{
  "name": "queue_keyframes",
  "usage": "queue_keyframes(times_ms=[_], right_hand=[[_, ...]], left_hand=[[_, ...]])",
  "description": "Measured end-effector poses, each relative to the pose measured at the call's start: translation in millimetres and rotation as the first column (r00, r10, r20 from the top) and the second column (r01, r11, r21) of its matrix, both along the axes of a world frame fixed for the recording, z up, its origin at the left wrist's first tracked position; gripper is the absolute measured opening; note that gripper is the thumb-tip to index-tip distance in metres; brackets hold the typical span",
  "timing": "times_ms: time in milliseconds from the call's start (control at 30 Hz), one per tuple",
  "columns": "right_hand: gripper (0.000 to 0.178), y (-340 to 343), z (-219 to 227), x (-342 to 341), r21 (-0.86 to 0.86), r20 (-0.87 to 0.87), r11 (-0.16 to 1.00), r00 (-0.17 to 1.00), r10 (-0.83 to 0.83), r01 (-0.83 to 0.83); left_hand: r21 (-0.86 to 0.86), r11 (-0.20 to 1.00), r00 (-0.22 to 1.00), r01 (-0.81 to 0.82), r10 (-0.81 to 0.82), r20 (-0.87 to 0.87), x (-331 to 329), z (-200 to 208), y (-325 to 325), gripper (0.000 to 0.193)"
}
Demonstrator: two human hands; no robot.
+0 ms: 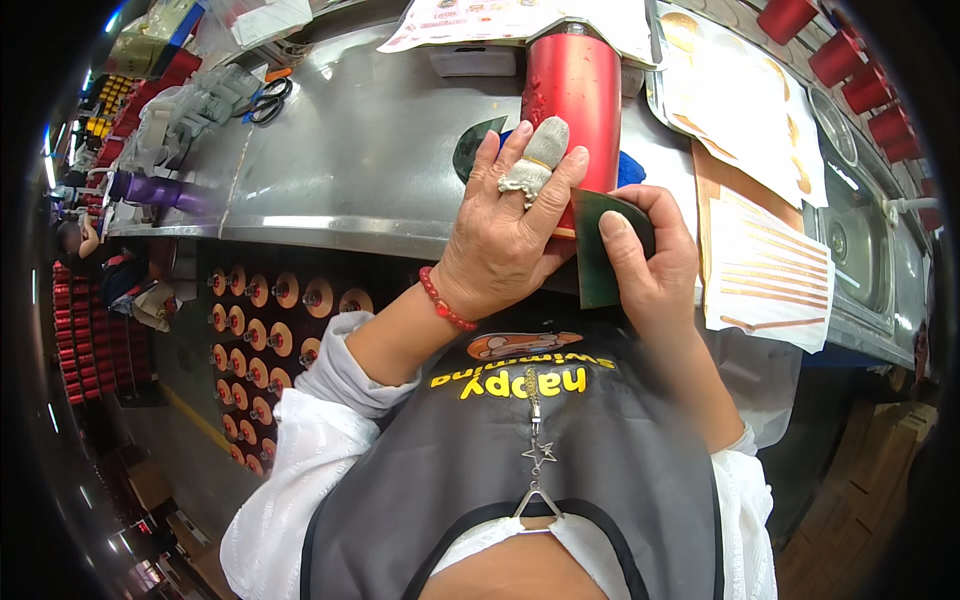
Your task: The person applies a circular gold sticker to the top of a red cylindrical container, then smooths a vertical label around the body. They wipe the container with a green cloth and place it on a tray with other finished units.
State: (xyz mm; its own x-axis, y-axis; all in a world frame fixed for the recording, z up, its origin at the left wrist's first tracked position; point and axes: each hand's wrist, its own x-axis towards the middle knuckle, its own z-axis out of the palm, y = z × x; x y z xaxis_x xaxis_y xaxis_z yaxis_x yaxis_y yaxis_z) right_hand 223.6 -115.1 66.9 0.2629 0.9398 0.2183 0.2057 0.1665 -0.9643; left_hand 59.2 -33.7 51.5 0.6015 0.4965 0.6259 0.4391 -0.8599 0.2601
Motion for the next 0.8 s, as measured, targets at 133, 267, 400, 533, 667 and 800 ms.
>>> queue_keyframes(times_ms=[133,267,400,533,667,800], right_hand=[[0.018,-2.9,-2.7,2.9,-0.050,0.003,0.997,0.998,-0.060,0.060],[0.018,-4.9,-5.1,4.2,-0.090,-0.039,0.994,0.998,-0.057,0.053],[0.019,-8.6,5.6,7.4,-0.092,0.082,0.995,0.996,-0.035,0.043],[0.021,-17.2,-17.2,41.7,-0.133,0.235,0.988,0.971,-0.041,0.074],[0.037,3.6,1.6,95.1,0.019,0.203,0.994,0.973,-0.108,0.106],[0.037,110.7,43.5,176.5,0.260,0.518,0.966,0.842,-0.150,0.012]], left_hand=[[-0.318,0.947,0.958,0.032,0.062,0.281,-23.6,-52.0,-1.9,0.080],[-0.146,0.986,0.978,-0.084,0.110,0.176,-11.4,-14.3,-9.1,0.077],[-0.106,0.990,0.992,0.095,-0.085,0.093,-5.0,-10.2,2.8,0.077],[-0.330,0.942,0.996,0.060,-0.035,0.080,-38.6,-36.3,9.0,0.076],[-0.718,0.581,0.872,0.384,0.029,0.489,-31.7,-17.4,52.8,0.083],[-0.826,-0.024,0.819,0.563,0.153,0.553,34.5,21.2,142.7,0.063]])
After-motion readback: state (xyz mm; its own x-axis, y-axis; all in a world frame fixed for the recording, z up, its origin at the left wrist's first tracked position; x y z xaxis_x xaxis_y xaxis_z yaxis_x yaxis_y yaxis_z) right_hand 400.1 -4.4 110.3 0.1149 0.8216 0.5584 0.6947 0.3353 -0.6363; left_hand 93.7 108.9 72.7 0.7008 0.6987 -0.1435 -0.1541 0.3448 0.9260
